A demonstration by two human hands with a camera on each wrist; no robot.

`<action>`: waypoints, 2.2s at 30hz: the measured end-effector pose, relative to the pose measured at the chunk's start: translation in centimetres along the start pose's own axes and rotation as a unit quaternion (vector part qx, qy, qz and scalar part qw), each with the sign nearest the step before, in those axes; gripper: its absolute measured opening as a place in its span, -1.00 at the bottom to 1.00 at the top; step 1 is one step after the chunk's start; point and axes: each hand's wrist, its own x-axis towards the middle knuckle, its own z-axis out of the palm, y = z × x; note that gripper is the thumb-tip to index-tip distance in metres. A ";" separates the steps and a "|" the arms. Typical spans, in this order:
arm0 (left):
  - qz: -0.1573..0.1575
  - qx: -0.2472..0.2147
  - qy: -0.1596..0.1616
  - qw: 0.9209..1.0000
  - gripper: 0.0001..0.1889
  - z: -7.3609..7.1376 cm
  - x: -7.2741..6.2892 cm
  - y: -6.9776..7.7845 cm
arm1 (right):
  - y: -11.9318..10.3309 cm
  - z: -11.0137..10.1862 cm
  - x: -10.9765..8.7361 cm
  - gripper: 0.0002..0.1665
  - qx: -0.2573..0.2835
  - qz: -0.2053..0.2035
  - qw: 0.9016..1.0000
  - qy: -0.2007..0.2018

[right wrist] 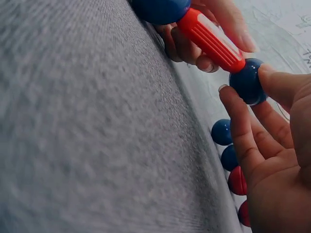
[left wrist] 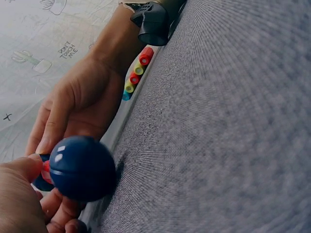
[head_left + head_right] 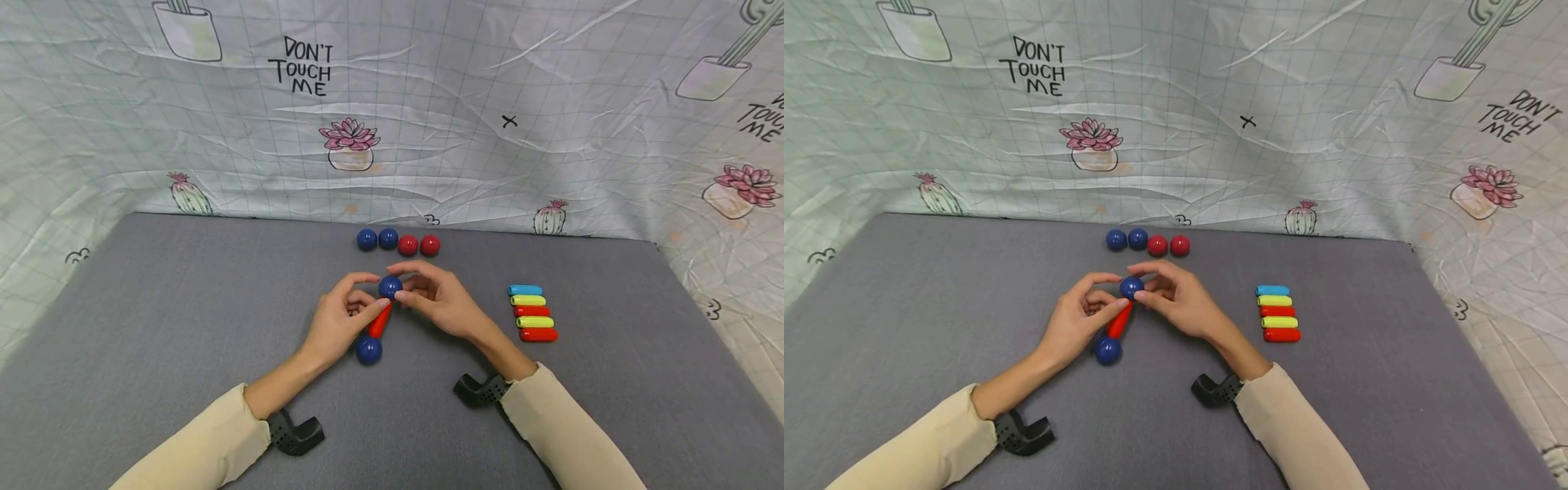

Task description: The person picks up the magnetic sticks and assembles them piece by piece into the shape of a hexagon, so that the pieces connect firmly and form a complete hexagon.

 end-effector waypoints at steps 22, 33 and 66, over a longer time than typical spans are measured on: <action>-0.014 -0.039 0.000 0.999 -0.67 -0.1 -0.3 -0.4 | -1.8 -1.9 -1.1 -0.75 -0.066 0.020 0.997 0.026; -0.006 -0.062 -0.009 0.998 -0.68 0.0 -0.1 -0.2 | 0.6 -10.4 -5.5 -0.69 -0.190 0.080 0.972 0.116; 0.002 -0.050 -0.014 0.999 -0.69 -0.1 -0.2 -0.2 | 5.1 -17.6 -9.9 -0.60 -0.236 0.236 0.941 0.052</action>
